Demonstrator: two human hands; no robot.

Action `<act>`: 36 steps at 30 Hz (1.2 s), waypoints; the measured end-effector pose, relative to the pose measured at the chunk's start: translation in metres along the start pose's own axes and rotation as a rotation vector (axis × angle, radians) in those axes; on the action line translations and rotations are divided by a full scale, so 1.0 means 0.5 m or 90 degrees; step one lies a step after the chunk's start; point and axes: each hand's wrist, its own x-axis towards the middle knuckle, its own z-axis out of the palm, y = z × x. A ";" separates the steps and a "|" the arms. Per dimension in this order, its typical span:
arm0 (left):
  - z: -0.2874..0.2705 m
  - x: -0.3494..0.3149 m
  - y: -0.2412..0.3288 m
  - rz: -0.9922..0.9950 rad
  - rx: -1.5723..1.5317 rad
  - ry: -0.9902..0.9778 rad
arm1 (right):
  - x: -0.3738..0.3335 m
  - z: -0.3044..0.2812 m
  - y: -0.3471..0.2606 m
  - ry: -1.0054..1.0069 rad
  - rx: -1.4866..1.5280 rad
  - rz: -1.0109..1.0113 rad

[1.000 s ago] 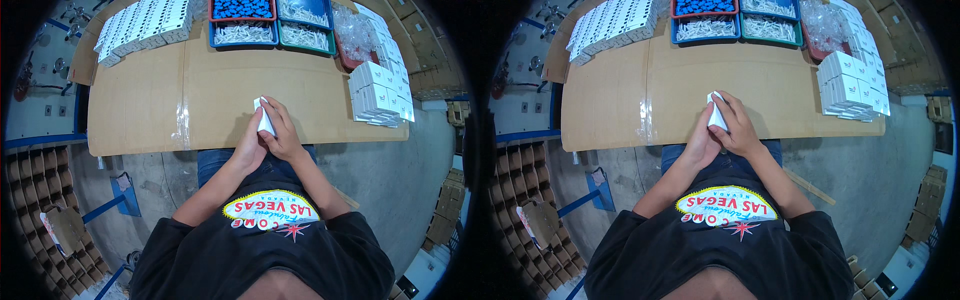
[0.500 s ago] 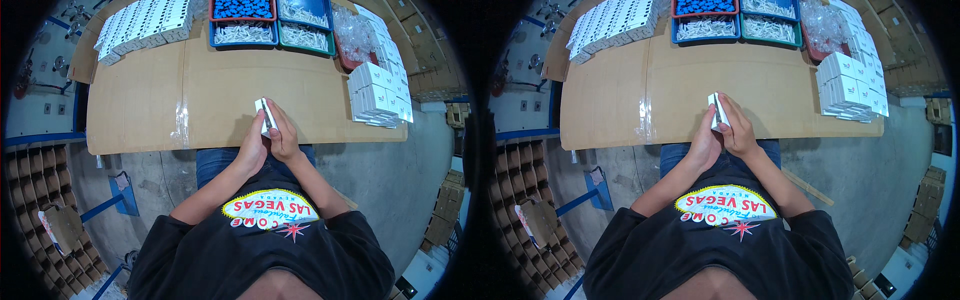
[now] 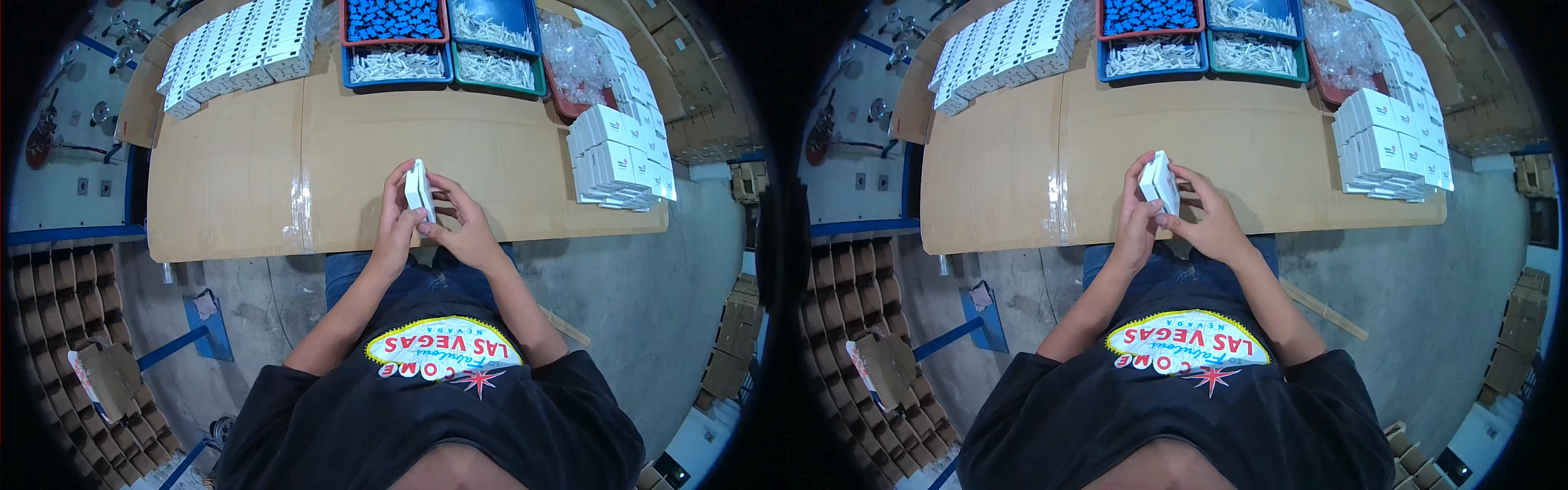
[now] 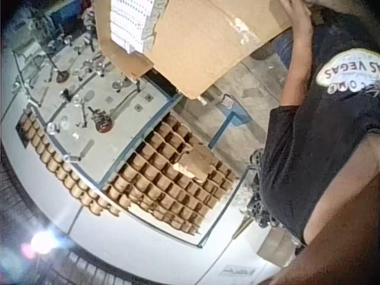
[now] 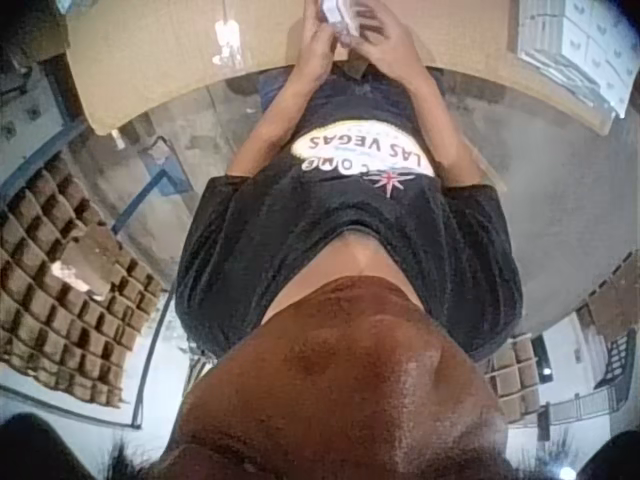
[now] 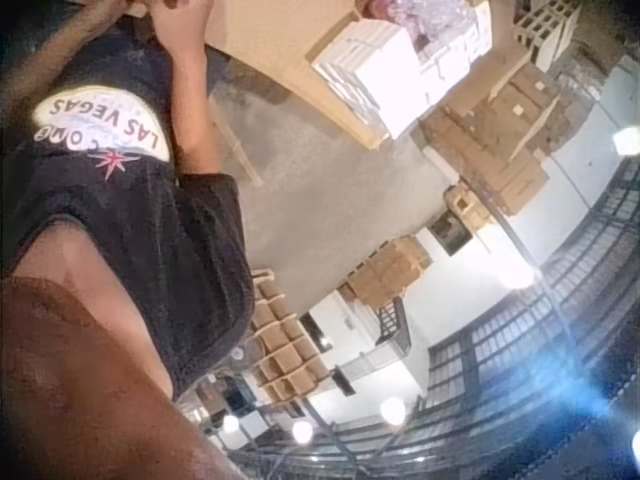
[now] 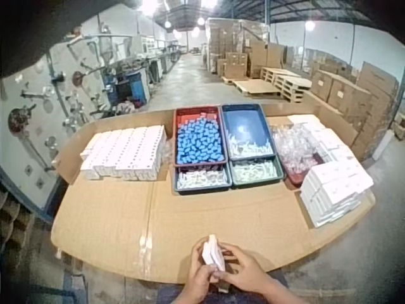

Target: Picking small pins from trays, putting them into white cardboard boxes, and closing the lids.

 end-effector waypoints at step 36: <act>0.016 -0.001 -0.023 -0.249 -0.108 0.121 | 0.018 0.020 0.028 0.038 -0.399 -0.390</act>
